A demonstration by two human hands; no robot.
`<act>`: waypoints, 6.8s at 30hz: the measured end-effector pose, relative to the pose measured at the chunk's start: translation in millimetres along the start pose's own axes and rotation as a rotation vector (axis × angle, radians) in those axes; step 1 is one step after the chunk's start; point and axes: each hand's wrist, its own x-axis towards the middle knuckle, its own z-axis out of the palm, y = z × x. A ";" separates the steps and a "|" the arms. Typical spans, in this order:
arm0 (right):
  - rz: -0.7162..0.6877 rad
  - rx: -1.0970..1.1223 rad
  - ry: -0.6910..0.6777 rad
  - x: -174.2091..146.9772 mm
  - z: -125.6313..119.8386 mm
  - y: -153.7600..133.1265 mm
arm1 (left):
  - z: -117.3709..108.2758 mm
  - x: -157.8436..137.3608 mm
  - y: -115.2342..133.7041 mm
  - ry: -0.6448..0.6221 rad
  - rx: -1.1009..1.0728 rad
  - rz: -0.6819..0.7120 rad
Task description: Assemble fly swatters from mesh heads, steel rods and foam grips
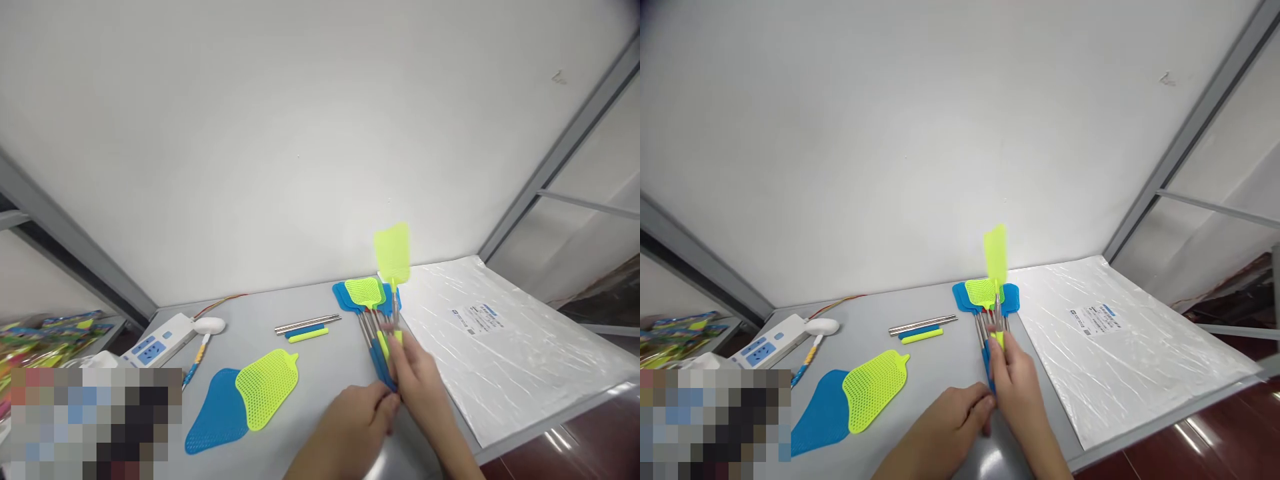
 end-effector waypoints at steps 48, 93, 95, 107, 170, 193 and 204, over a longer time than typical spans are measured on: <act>0.046 -0.552 -0.149 43.9 -19.9 48.9 | 1.6 21.1 -33.4 -0.055 0.767 0.163; 0.088 -0.507 -0.049 24.0 -11.2 62.7 | 12.2 32.8 -42.6 -0.091 0.873 0.138; 0.089 -0.485 -0.053 23.8 -11.9 62.5 | 11.4 32.4 -42.2 -0.079 0.862 0.139; 0.065 -0.470 -0.053 24.4 -10.7 64.8 | 10.0 31.0 -45.2 -0.080 0.848 0.132; -0.762 -0.951 -0.631 135.4 137.7 -17.8 | -42.4 -57.7 -44.1 0.150 1.045 0.142; -0.675 -1.102 -0.677 99.2 128.7 -14.0 | -61.0 -59.6 -45.7 0.275 0.908 0.045; -0.645 -1.001 -0.528 88.8 98.0 -31.1 | -64.2 -55.4 -45.6 0.250 0.882 0.012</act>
